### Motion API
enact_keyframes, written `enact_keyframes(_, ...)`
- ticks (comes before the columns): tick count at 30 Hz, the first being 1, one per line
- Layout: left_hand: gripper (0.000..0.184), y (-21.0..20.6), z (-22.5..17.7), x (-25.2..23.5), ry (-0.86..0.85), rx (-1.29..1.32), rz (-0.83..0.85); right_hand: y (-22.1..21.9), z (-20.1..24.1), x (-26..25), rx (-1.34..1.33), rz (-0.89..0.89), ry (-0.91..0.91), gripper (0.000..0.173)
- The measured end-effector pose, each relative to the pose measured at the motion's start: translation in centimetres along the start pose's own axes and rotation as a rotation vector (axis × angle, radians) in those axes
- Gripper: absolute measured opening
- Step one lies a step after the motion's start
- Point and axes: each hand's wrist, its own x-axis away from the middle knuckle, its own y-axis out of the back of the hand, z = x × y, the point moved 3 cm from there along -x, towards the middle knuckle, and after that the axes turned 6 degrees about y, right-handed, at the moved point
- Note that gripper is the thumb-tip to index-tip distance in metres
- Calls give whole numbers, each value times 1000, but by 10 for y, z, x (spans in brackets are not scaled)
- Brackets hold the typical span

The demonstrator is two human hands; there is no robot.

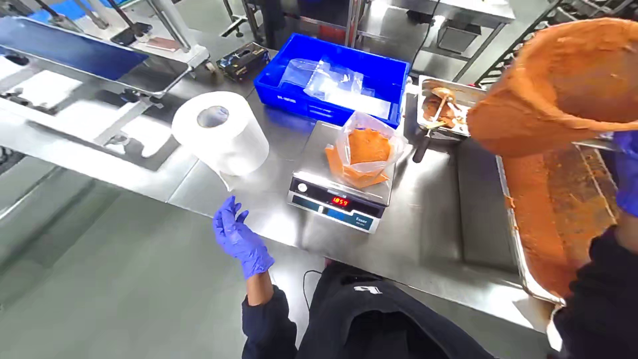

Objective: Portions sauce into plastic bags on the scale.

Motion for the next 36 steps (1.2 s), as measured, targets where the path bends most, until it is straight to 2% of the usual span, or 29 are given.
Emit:
enact_keyframes(1,34,4,1,0,2,11,-14,-41,8,-15,100,-29,-37,22)
enact_keyframes(2,33,7,3,0,2,24,-26,-73,13,-34,114,37,-13,16)
enact_keyframes(3,33,11,3,0,2,30,-37,-99,16,-53,161,164,36,9)
enact_keyframes(4,33,17,4,0,3,26,-54,-120,17,-69,249,281,66,8)
enact_keyframes(8,34,40,7,-1,10,-9,-120,-196,37,-91,890,481,2,29)
enact_keyframes(10,33,50,12,-2,21,10,-154,-210,36,-96,1074,650,60,39)
enact_keyframes(13,32,61,19,-4,28,33,-174,-230,38,-85,1131,842,183,37)
enact_keyframes(16,32,63,22,-6,31,61,-172,-250,40,-64,1121,963,486,40)
enact_keyframes(18,32,62,23,-8,29,56,-165,-256,36,-59,1177,1043,668,41)
enact_keyframes(20,32,61,22,-9,27,51,-158,-245,13,-61,1233,1006,864,44)
enact_keyframes(21,32,60,22,-10,26,52,-157,-243,8,-62,1268,999,893,45)
enact_keyframes(25,31,54,19,-10,31,47,-161,-260,38,-47,1305,1051,789,44)
enact_keyframes(28,31,50,18,-10,40,52,-157,-257,35,-47,1253,1016,861,44)
enact_keyframes(33,31,46,18,-8,43,49,-136,-251,33,-54,1230,1019,720,50)
enact_keyframes(36,31,46,19,-8,44,44,-132,-232,23,-67,1156,961,692,50)
